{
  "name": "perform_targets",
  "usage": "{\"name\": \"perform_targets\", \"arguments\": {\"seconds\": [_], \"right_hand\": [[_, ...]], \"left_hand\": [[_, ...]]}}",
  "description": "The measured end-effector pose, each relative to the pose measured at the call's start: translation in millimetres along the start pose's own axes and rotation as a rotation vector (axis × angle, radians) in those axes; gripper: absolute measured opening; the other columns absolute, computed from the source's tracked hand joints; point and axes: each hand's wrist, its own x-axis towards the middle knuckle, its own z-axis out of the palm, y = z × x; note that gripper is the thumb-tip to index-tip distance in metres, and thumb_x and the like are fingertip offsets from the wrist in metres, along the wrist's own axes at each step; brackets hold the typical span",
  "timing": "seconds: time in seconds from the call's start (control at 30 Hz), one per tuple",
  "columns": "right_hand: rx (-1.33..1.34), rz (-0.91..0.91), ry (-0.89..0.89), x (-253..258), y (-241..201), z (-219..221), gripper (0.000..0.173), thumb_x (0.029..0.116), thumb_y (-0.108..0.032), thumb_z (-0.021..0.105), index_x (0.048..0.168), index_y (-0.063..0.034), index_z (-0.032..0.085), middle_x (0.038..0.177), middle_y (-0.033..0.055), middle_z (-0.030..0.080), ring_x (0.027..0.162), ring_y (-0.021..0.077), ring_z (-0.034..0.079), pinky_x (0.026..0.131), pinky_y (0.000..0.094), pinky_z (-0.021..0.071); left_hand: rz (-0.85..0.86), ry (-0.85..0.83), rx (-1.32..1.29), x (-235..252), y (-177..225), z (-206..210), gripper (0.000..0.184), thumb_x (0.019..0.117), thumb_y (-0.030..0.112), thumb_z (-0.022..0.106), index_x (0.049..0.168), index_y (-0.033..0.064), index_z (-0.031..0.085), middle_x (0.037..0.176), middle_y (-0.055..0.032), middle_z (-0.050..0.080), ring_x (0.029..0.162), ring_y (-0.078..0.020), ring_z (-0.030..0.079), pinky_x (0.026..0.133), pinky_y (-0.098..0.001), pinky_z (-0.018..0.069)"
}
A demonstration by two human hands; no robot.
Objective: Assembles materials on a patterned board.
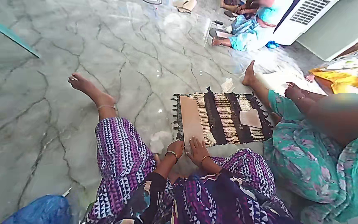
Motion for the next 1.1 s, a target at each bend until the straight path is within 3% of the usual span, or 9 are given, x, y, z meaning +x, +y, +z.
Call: {"name": "perform_targets", "arguments": {"seconds": [0.1,0.17,0.27,0.37,0.43,0.5,0.63,0.87,1.1], "right_hand": [[-0.025,-0.069,-0.009,10.9,8.6,17.3,0.082,0.1063,-0.056,0.042,0.165,-0.0062,0.013,0.173,0.0184,0.003,0.16,0.0368,0.006,0.127,0.0597,0.0081],[0.022,-0.129,0.126,-9.7,5.5,23.7,0.082,0.1039,-0.053,0.047,0.162,0.0005,0.024,0.17,0.0257,0.016,0.158,0.043,0.015,0.127,0.0605,0.0118],[-0.032,0.069,-0.228,-93.3,-53.6,-71.3,0.074,0.1096,-0.039,0.047,0.164,-0.0006,0.013,0.173,0.0198,0.004,0.161,0.0348,0.008,0.128,0.0508,0.0115],[0.065,0.049,-0.222,-119.2,-61.8,-96.8,0.07,0.1088,-0.03,0.051,0.161,0.0038,0.02,0.171,0.024,0.013,0.159,0.0383,0.015,0.127,0.0536,0.0126],[-0.074,0.075,-0.183,-96.0,-52.7,-76.5,0.062,0.1112,-0.029,0.042,0.163,-0.0027,0.02,0.171,0.0185,0.02,0.158,0.0348,0.022,0.127,0.0557,0.0154],[-0.068,-0.055,0.227,-47.0,-8.5,-7.8,0.053,0.104,-0.022,0.049,0.152,0.0006,0.046,0.154,0.026,0.049,0.144,0.0435,0.045,0.121,0.0662,0.0222],[-0.091,0.038,0.079,-4.3,7.6,-12.7,0.031,0.0998,-0.008,0.055,0.127,-0.001,0.068,0.137,0.0202,0.062,0.138,0.0399,0.048,0.121,0.0651,0.0213],[-0.022,0.132,0.143,-7.4,34.0,-33.5,0.028,0.1004,-0.011,0.056,0.12,-0.0011,0.072,0.136,0.0266,0.061,0.134,0.0467,0.051,0.11,0.069,0.0339],[0.583,0.428,0.242,9.4,118.8,-54.7,0.027,0.1013,-0.021,0.064,0.116,0.0007,0.073,0.113,0.025,0.071,0.108,0.0394,0.067,0.099,0.0598,0.0484]], "left_hand": [[-0.019,0.014,0.001,0.3,-0.7,4.4,0.033,0.1067,0.017,0.051,0.134,0.0018,0.063,0.137,-0.0214,0.063,0.131,-0.0384,0.06,0.108,-0.0597,0.0465],[-0.012,0.007,0.004,-3.4,0.4,7.9,0.033,0.1063,0.017,0.052,0.133,0.0012,0.063,0.136,-0.0227,0.064,0.13,-0.0402,0.06,0.108,-0.0609,0.046],[0.02,-0.026,0.035,-9.7,5.2,8.1,0.033,0.1043,0.014,0.053,0.132,0.0018,0.065,0.137,-0.0224,0.064,0.13,-0.0406,0.06,0.108,-0.0618,0.0454],[0.056,-0.053,0.111,-8.5,8.6,7.6,0.032,0.1041,0.013,0.054,0.132,0.0009,0.064,0.139,-0.0232,0.062,0.13,-0.042,0.059,0.106,-0.0633,0.0463],[0.059,-0.054,0.141,-8.9,9.3,8.3,0.032,0.1051,0.014,0.053,0.132,0.0006,0.064,0.138,-0.0238,0.062,0.129,-0.0429,0.06,0.104,-0.0639,0.0475],[0.064,-0.036,0.148,-11.0,10.9,6.2,0.032,0.1063,0.014,0.051,0.132,0.0002,0.064,0.138,-0.0238,0.062,0.129,-0.0428,0.059,0.105,-0.0632,0.0473],[0.113,0.001,0.156,-14.6,11.9,0.3,0.03,0.1061,0.012,0.051,0.129,-0.0004,0.065,0.136,-0.0229,0.063,0.13,-0.041,0.059,0.106,-0.0608,0.0469],[0.088,0.063,0.045,-15.7,0.0,-9.4,0.033,0.108,0.014,0.048,0.134,0.0003,0.063,0.137,-0.0242,0.063,0.131,-0.0422,0.058,0.109,-0.0621,0.0443],[-0.032,0.543,-0.566,-16.9,-44.4,-20.5,0.031,0.1064,0.007,0.049,0.134,-0.0036,0.06,0.113,-0.03,0.069,0.108,-0.0488,0.067,0.095,-0.0663,0.0506]]}}
